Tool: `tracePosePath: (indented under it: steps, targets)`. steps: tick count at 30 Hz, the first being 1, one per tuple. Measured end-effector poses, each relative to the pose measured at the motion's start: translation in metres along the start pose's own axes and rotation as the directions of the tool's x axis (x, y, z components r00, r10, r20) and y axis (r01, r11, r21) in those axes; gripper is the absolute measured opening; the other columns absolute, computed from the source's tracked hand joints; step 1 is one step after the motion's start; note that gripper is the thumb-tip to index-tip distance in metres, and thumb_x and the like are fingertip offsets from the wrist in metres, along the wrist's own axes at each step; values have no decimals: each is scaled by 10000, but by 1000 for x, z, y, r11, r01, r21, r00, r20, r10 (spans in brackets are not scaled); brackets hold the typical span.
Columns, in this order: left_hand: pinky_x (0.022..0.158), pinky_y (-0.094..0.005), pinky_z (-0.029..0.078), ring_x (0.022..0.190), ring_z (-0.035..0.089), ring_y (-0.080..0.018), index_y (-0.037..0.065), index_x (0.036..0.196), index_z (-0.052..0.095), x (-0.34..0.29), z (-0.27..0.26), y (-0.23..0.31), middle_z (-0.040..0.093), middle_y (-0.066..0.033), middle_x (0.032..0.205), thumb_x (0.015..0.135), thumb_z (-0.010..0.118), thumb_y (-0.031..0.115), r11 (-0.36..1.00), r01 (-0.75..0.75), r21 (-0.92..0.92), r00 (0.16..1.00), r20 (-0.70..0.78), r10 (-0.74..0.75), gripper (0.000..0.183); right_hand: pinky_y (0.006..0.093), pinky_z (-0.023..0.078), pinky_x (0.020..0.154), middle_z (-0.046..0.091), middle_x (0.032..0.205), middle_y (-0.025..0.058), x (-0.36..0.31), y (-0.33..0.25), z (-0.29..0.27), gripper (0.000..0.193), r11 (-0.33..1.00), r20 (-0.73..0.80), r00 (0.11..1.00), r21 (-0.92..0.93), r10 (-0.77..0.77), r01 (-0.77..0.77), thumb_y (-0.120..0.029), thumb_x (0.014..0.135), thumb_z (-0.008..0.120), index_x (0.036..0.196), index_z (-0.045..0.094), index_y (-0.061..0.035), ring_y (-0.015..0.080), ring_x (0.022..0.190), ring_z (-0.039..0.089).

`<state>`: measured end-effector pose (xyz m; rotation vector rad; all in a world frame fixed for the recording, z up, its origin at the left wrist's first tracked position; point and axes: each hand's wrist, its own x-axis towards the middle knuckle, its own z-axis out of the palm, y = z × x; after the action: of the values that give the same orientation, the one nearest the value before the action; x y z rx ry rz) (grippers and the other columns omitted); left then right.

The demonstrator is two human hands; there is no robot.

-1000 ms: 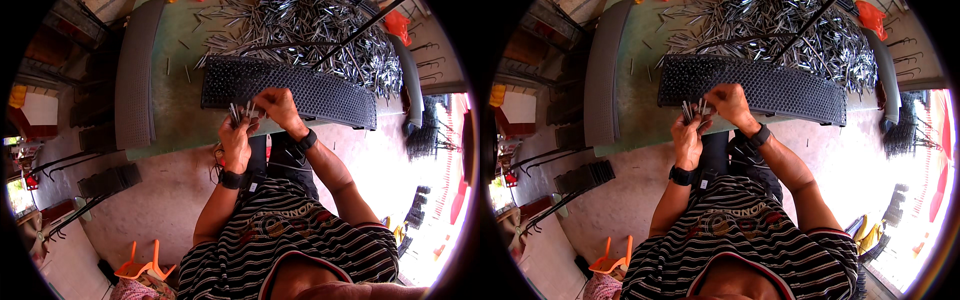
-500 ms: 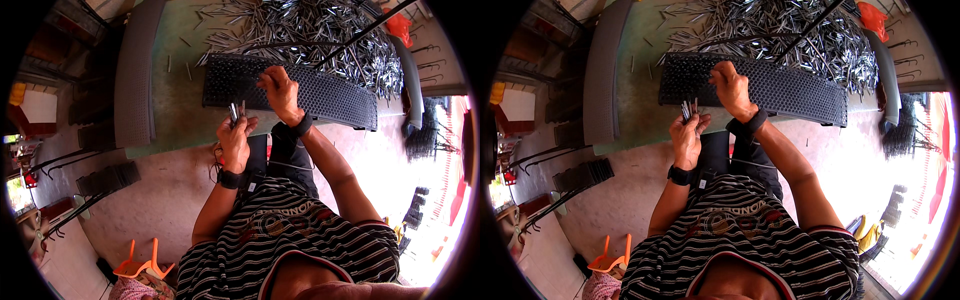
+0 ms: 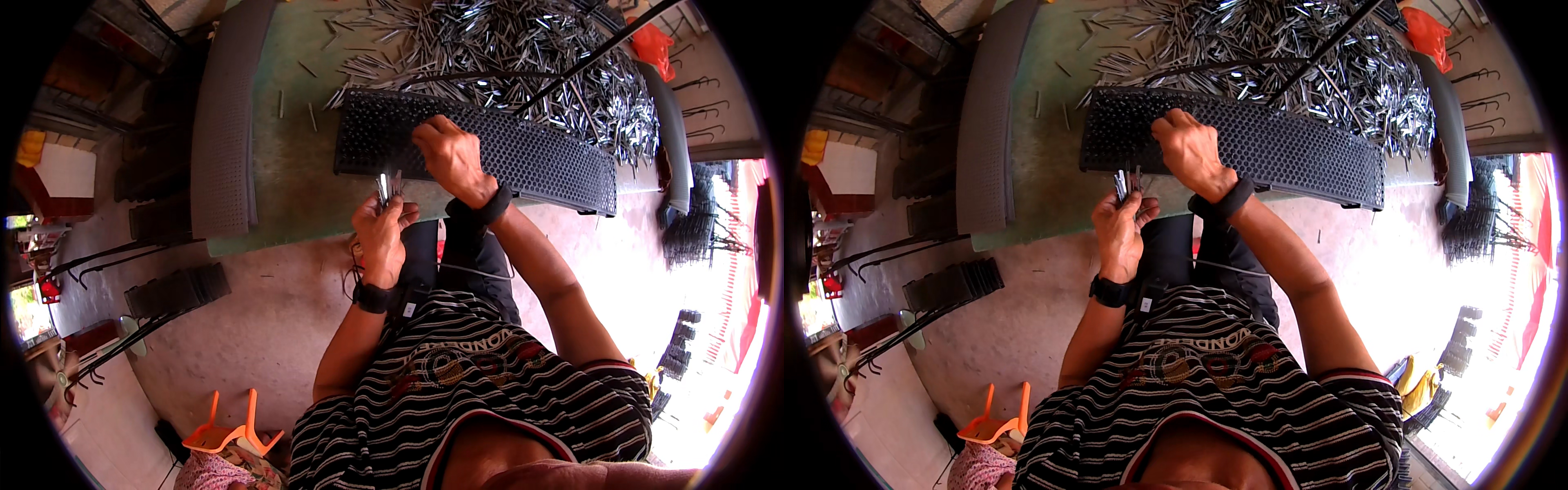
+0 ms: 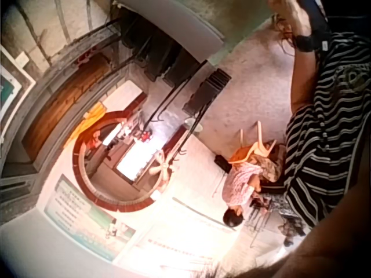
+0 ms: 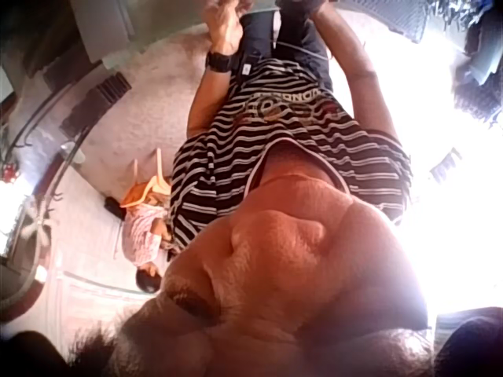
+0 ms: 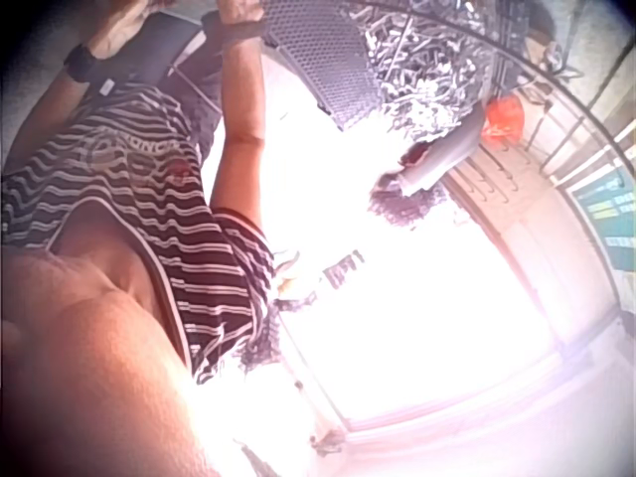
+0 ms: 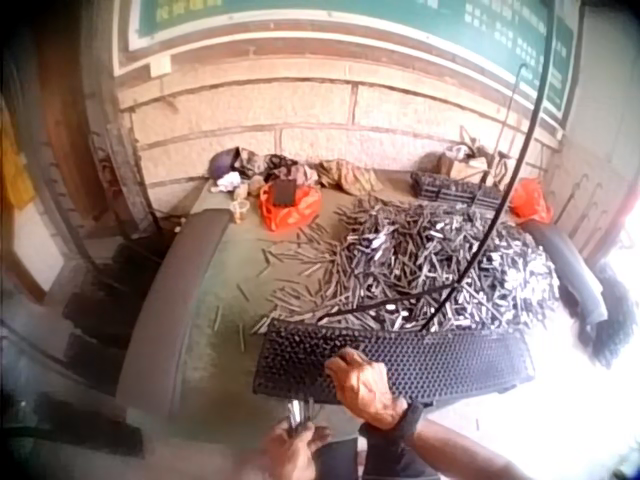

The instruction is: The person picks up metal pins from a pile on a table and inserts them into the holes of a black mesh plate by hand, then sets the filled plate aside and gathers more pins from the pile.

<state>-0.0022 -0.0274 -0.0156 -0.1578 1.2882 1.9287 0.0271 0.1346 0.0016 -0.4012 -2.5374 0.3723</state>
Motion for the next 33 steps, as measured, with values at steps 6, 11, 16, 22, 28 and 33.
tracePosePath:
  steps: [6, 11, 16, 22, 28, 33]
  targets:
    - [597, -289, 530, 662, 619, -155, 1, 988, 608, -5, 3, -11, 620, -53, 808, 853, 583, 28, 999, 10, 48, 996, 87, -14, 140, 256, 477, 540, 663, 716, 73, -15, -11, -10, 108, 721, 465, 869, 542, 169, -431, -104, 752, 681, 797, 674, -6, 113, 589, 608]
    - [613, -293, 531, 679, 619, -158, 1, 1014, 597, -1, -6, -23, 606, -44, 829, 869, 566, 32, 999, 37, -35, 998, 43, -35, 151, 202, 501, 565, 668, 744, 66, -4, -22, -21, 102, 565, 277, 848, 646, 453, -513, -32, 841, 590, 924, 586, 28, 104, 631, 638]
    - [647, -295, 525, 717, 618, -168, 9, 977, 589, 1, -9, -15, 590, -41, 832, 876, 554, 33, 995, 10, -99, 1000, -11, -11, 110, 249, 513, 563, 658, 756, 103, -7, -29, -4, 85, 690, 7, 907, 646, 421, -325, -22, 849, 573, 927, 557, 6, 148, 686, 671]
    - [658, -298, 521, 719, 618, -183, 2, 921, 572, 0, -8, -7, 583, -54, 819, 874, 543, 23, 994, -24, -109, 1000, -5, 23, 59, 303, 503, 549, 627, 743, 115, -13, -27, 10, 59, 840, -85, 964, 513, 252, -174, -1, 827, 574, 880, 551, -14, 241, 655, 655]
    - [635, -290, 522, 707, 616, -183, 7, 936, 578, -1, -10, -5, 584, -49, 819, 867, 555, 20, 993, -35, -109, 999, -5, 34, 74, 308, 488, 548, 626, 768, 87, -12, -18, 11, 64, 981, -102, 987, 136, -125, 139, -59, 785, 643, 826, 608, -23, 206, 613, 629]
    - [637, -290, 524, 708, 617, -179, 11, 1006, 582, -3, -2, -3, 612, -65, 878, 866, 571, 31, 998, -15, -65, 1000, -13, 14, 142, 271, 468, 515, 632, 671, 84, -17, -32, -12, 190, 892, 191, 945, 325, 264, -315, -133, 720, 729, 853, 662, -15, 153, 563, 613]
